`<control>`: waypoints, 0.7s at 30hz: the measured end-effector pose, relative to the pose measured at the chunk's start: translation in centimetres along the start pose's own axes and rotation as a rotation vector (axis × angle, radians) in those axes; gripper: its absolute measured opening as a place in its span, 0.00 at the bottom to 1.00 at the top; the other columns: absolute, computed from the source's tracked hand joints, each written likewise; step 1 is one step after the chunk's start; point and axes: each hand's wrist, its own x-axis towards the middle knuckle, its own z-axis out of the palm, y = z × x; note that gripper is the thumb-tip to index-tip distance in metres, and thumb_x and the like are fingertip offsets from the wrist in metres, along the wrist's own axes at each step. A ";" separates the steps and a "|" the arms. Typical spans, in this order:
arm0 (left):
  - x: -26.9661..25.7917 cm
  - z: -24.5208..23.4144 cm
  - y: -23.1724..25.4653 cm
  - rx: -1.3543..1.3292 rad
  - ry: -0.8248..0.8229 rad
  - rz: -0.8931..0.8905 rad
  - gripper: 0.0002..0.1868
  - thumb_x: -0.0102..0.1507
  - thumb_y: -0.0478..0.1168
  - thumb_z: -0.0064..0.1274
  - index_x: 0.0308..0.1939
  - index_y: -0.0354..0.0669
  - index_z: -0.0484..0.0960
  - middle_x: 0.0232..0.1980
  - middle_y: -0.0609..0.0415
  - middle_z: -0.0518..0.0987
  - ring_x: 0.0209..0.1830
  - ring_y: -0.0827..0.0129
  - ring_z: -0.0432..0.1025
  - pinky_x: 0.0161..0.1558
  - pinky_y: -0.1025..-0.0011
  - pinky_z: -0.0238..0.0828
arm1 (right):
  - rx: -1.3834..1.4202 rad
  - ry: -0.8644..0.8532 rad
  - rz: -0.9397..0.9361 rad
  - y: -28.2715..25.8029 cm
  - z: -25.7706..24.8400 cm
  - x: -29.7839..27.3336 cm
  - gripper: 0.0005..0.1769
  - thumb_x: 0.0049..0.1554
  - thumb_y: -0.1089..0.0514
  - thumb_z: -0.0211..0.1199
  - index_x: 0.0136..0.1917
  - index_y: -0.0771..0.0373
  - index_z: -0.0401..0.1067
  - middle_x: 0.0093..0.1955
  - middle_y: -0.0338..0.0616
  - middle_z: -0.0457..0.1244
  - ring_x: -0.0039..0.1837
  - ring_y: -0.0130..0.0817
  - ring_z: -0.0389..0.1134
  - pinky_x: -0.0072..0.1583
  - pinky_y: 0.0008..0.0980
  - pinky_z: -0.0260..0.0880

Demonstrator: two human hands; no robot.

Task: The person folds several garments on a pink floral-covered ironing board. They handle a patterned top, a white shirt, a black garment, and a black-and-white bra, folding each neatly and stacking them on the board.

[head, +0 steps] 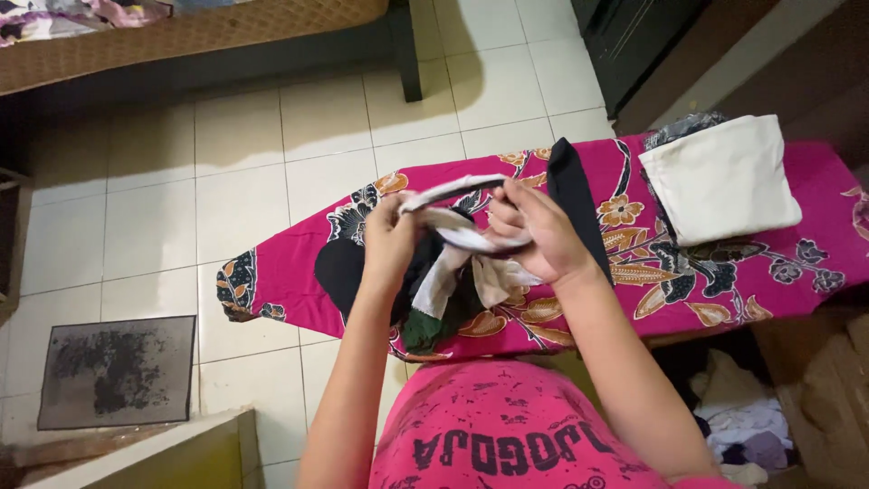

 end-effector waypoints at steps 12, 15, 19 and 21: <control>1.5 -8.0 -1.1 0.639 0.400 0.329 0.09 0.66 0.35 0.49 0.45 0.37 0.84 0.29 0.54 0.79 0.29 0.75 0.74 0.33 0.70 0.69 | 0.181 -0.202 0.034 -8.5 -2.6 -2.9 0.18 0.72 0.59 0.56 0.72 0.68 0.65 0.38 0.33 0.56 0.36 0.17 0.51 0.34 0.14 0.53; 1.3 -9.2 -1.2 0.350 0.179 0.107 0.08 0.65 0.35 0.49 0.40 0.38 0.84 0.31 0.58 0.78 0.29 0.76 0.69 0.30 0.72 0.65 | 0.129 -0.170 -0.069 -10.2 -1.5 -3.2 0.20 0.71 0.59 0.56 0.74 0.65 0.65 0.50 0.39 0.63 0.37 0.17 0.54 0.37 0.14 0.57; 1.7 -11.0 -0.9 -0.039 -0.115 0.014 0.07 0.70 0.36 0.49 0.40 0.38 0.81 0.31 0.61 0.75 0.29 0.78 0.66 0.32 0.78 0.60 | 0.026 -0.045 -0.279 -11.6 -0.4 -3.6 0.23 0.68 0.62 0.55 0.75 0.53 0.62 0.66 0.42 0.66 0.41 0.17 0.56 0.39 0.12 0.60; 2.0 -12.5 -0.4 -0.201 -0.141 -0.015 0.06 0.69 0.35 0.50 0.41 0.38 0.82 0.30 0.62 0.73 0.26 0.78 0.63 0.28 0.78 0.56 | -0.048 -0.031 -0.326 -12.4 -1.0 -3.8 0.25 0.67 0.63 0.54 0.76 0.50 0.61 0.68 0.41 0.66 0.42 0.16 0.57 0.40 0.12 0.60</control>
